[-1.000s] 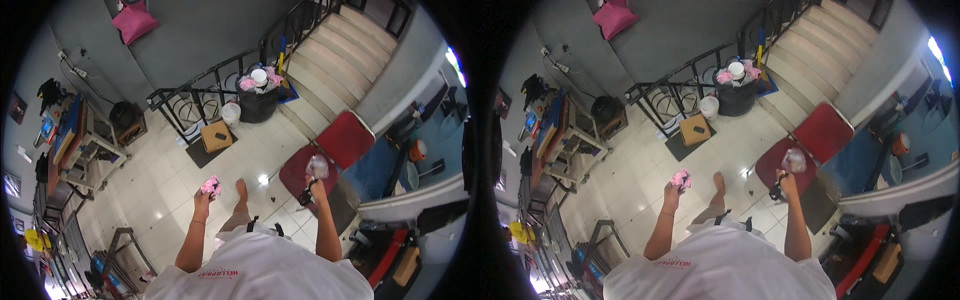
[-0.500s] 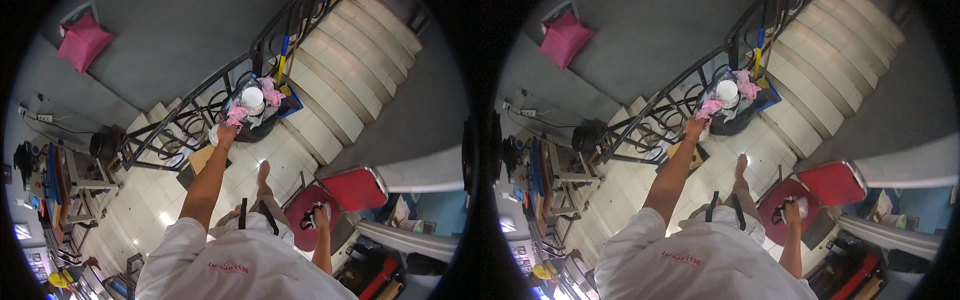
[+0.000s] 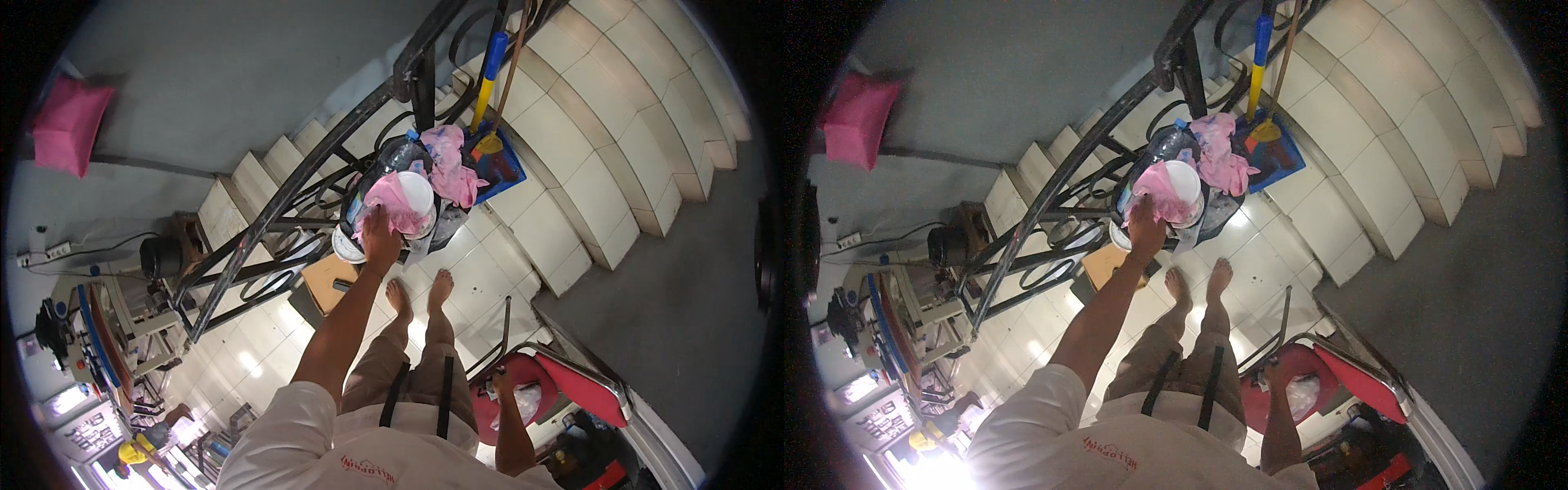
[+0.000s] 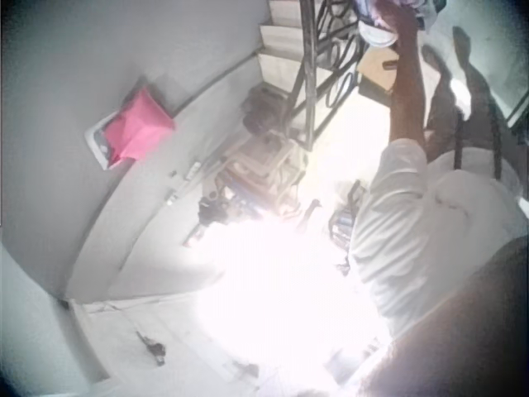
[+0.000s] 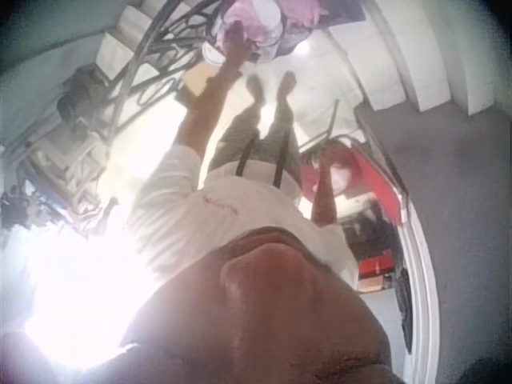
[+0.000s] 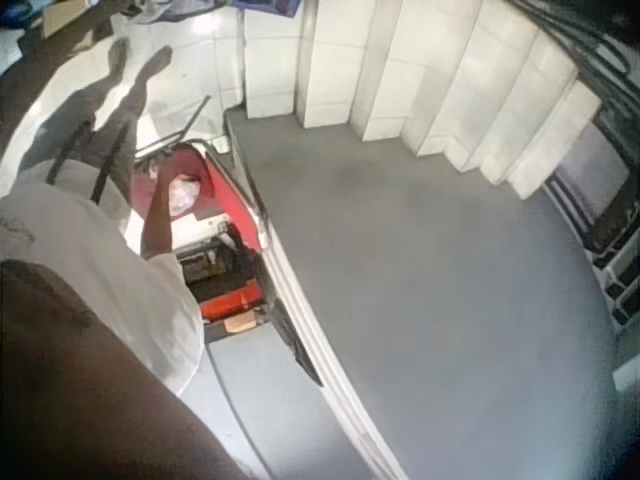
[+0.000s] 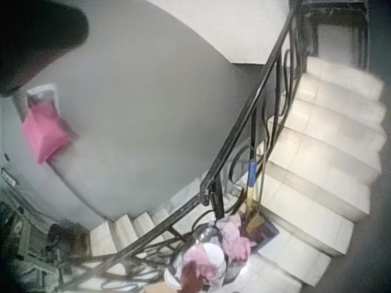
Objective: The person picks up and replaces several plastic tubs of paint on a shelf, then uses a cloth to wipe up spilled paint from the tiled floor before putting the cloth and other items into a trash bag.
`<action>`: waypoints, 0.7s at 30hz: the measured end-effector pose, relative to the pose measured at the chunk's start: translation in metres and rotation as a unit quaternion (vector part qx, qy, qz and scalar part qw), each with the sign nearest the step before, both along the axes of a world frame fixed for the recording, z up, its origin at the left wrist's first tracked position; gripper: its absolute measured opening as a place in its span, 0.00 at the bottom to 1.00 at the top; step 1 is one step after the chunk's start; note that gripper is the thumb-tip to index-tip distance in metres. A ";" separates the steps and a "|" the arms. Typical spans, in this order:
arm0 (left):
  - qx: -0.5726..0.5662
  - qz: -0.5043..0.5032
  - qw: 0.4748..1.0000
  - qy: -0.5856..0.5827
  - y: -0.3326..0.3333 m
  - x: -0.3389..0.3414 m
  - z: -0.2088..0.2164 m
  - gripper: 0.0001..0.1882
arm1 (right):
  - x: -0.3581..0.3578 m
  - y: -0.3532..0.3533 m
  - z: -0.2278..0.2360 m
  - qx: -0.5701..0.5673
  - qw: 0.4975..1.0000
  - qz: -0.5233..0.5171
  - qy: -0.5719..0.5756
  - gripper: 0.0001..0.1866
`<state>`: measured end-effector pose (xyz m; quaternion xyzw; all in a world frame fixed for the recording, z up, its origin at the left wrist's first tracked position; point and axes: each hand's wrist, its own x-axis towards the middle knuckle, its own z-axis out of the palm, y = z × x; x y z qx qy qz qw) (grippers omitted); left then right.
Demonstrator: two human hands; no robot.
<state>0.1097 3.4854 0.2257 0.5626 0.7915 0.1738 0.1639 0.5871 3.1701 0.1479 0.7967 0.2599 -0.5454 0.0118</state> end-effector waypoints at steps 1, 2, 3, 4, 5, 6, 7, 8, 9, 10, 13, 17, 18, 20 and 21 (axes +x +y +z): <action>0.006 0.012 1.000 -0.028 0.000 0.009 0.021 0.36 | -0.006 0.004 0.022 -0.036 0.998 -0.042 -0.009 0.09; 0.006 0.039 0.998 -0.048 -0.013 0.003 0.039 0.36 | -0.015 0.004 0.030 -0.050 0.998 -0.022 -0.022 0.09; 0.043 0.060 0.995 -0.060 -0.022 -0.001 0.041 0.34 | -0.003 -0.013 0.014 -0.030 0.997 0.030 -0.065 0.10; 0.087 0.075 0.990 -0.084 -0.025 0.002 0.036 0.33 | 0.024 -0.042 -0.011 0.016 0.981 0.115 -0.157 0.11; 0.126 0.096 0.982 -0.102 -0.028 0.004 0.028 0.32 | 0.043 -0.071 -0.030 0.061 0.945 0.197 -0.255 0.12; 0.098 0.148 0.933 -0.313 -0.023 0.012 0.022 0.31 | 0.057 -0.100 -0.041 0.076 0.905 0.243 -0.341 0.13; 0.068 0.205 0.852 -0.478 -0.028 0.004 0.032 0.31 | 0.041 -0.101 -0.039 0.057 0.922 0.212 -0.318 0.13; 0.041 0.266 0.735 -0.623 -0.039 -0.008 0.051 0.31 | 0.028 -0.096 -0.030 0.038 0.935 0.187 -0.299 0.14; 0.021 0.250 0.668 -0.700 -0.035 -0.002 0.074 0.39 | 0.019 -0.084 -0.023 -0.004 0.974 0.068 -0.217 0.14; 0.005 0.223 0.645 -0.731 -0.031 -0.002 0.089 0.39 | 0.008 -0.075 -0.014 -0.048 0.989 -0.055 -0.126 0.14; -0.026 0.154 0.536 -0.830 -0.011 0.009 0.122 0.42 | 0.056 -0.122 -0.036 -0.081 0.973 -0.039 -0.213 0.19; -0.028 0.204 0.565 -0.799 -0.027 -0.003 0.126 0.42 | 0.047 -0.146 -0.053 -0.218 0.946 -0.048 -0.235 0.39; -0.026 0.225 0.612 -0.758 -0.031 -0.008 0.119 0.39 | 0.058 -0.156 -0.057 -0.231 0.940 -0.112 -0.225 0.42; -0.023 0.266 0.694 -0.669 -0.048 -0.026 0.094 0.34 | 0.079 -0.150 -0.059 -0.399 0.889 -0.187 -0.128 0.39; -0.032 0.283 0.758 -0.587 -0.051 -0.031 0.076 0.29 | 0.084 -0.152 -0.059 -0.449 0.861 -0.209 -0.120 0.37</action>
